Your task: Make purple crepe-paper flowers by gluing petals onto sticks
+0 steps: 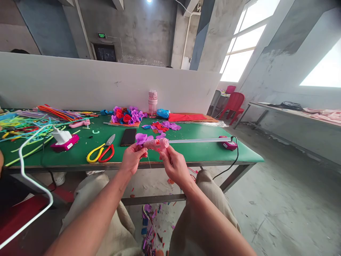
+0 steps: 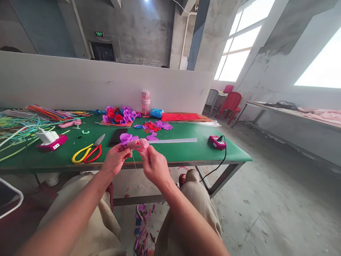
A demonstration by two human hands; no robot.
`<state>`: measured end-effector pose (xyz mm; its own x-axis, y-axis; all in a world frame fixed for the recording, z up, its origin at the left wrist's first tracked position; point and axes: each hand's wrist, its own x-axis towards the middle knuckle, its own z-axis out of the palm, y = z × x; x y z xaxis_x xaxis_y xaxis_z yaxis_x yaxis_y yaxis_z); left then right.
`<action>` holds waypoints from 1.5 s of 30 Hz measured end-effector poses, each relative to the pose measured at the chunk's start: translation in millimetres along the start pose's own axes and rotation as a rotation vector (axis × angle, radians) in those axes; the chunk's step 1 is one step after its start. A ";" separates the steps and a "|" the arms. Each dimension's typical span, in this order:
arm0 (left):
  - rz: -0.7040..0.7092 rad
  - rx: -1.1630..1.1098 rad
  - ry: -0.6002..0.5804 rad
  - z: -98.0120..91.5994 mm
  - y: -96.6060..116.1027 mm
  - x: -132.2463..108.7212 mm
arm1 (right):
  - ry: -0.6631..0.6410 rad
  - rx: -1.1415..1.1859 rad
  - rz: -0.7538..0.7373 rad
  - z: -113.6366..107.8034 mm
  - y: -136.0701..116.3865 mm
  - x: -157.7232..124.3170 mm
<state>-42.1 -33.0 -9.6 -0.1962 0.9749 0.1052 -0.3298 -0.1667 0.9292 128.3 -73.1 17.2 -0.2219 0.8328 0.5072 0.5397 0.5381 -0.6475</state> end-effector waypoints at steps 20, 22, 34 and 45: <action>-0.009 0.025 -0.010 1.4 0.8 -1.9 | -0.010 0.009 0.024 -3.2 1.8 1.4; -0.013 0.025 -0.015 1.3 0.6 -1.8 | -0.009 0.025 0.029 -3.6 1.8 1.5; -0.027 0.023 -0.012 2.3 0.3 -2.1 | -0.016 0.051 0.030 -1.6 0.7 1.8; -0.036 0.021 -0.004 2.8 -0.3 -3.0 | -0.025 0.062 0.037 -4.6 1.4 1.9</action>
<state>-38.8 -35.5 -9.2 -0.1808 0.9808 0.0732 -0.3166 -0.1285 0.9398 132.4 -71.3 19.9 -0.2230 0.8549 0.4683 0.4967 0.5130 -0.7001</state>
